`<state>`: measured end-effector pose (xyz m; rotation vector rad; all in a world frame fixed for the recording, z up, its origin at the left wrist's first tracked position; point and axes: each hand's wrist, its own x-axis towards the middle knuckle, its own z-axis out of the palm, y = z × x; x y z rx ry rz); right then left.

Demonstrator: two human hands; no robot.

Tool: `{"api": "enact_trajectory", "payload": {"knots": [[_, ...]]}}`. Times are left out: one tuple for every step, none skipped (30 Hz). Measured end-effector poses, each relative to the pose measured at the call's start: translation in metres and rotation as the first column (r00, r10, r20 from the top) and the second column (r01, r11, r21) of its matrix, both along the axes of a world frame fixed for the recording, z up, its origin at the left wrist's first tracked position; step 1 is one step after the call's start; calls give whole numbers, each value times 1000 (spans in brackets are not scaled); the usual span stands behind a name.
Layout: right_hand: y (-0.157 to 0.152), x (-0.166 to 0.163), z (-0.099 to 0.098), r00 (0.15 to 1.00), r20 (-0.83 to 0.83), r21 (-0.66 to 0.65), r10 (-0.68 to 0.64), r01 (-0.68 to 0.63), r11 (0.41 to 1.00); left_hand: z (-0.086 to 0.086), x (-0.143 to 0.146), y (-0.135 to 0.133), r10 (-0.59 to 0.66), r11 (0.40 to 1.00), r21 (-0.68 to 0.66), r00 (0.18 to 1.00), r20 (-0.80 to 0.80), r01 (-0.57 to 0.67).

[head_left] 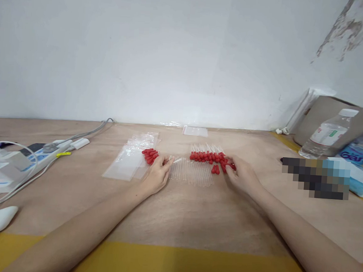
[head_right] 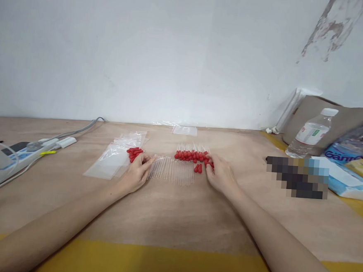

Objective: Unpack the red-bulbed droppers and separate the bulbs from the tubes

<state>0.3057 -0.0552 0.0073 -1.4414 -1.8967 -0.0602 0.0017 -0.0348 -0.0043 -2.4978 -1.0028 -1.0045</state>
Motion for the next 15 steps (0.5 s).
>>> {"api": "enact_trajectory", "payload": {"knots": [[-1, 1, 1, 999, -44, -36, -16, 14, 999, -1, -1, 1, 3, 1000, 9, 1000, -1, -3], [-1, 2, 1, 997, -75, -67, -29, 24, 997, -1, -2, 1, 4, 1000, 22, 1000, 5, -4], [-2, 2, 2, 995, -91, -89, -37, 29, 996, -1, -2, 2, 5, 999, 35, 1000, 14, -5], [-3, 1, 2, 995, -94, -100, -38, 28, 995, -1, -3, 3, 5, 999, 49, 1000, 24, -6], [-3, 1, 3, 996, -87, -100, -31, 23, 995, -1, -4, 3, 5, 998, 60, 999, 32, -7], [-3, 0, 2, 997, -80, -91, -22, 15, 996, 0, -4, 4, 6, 998, 69, 999, 34, -8], [-3, -1, 2, 997, -74, -71, -15, 10, 997, 0, -5, 4, 5, 997, 76, 999, 32, -8], [-3, -2, 1, 997, -70, -45, -10, 6, 999, 0, -4, 5, 3, 997, 80, 1000, 28, -5], [-2, -3, 0, 998, -66, -16, -4, 3, 1000, -1, -4, 4, 0, 997, 80, 1000, 22, -2], [-1, -4, -2, 998, -61, 10, 5, -5, 1000, -1, -3, 4, -5, 997, 76, 1000, 17, 3], [0, -5, -4, 999, -52, 29, 16, -15, 999, -1, -1, 2, -11, 998, 67, 1000, 14, 10], [1, -6, -7, 999, -39, 37, 28, -27, 999, -1, 0, 0, -18, 999, 51, 1000, 12, 17], [2, -6, -9, 999, -20, 34, 45, -44, 998, 0, 2, -2, -22, 999, 28, 1000, 13, 21], [4, -7, -12, 998, 2, 27, 63, -63, 998, 1, 4, -5, -24, 1000, -2, 1000, 9, 24], [5, -7, -14, 997, 24, 20, 80, -80, 997, 2, 5, -8, -25, 999, -35, 1000, 1, 25]]}}
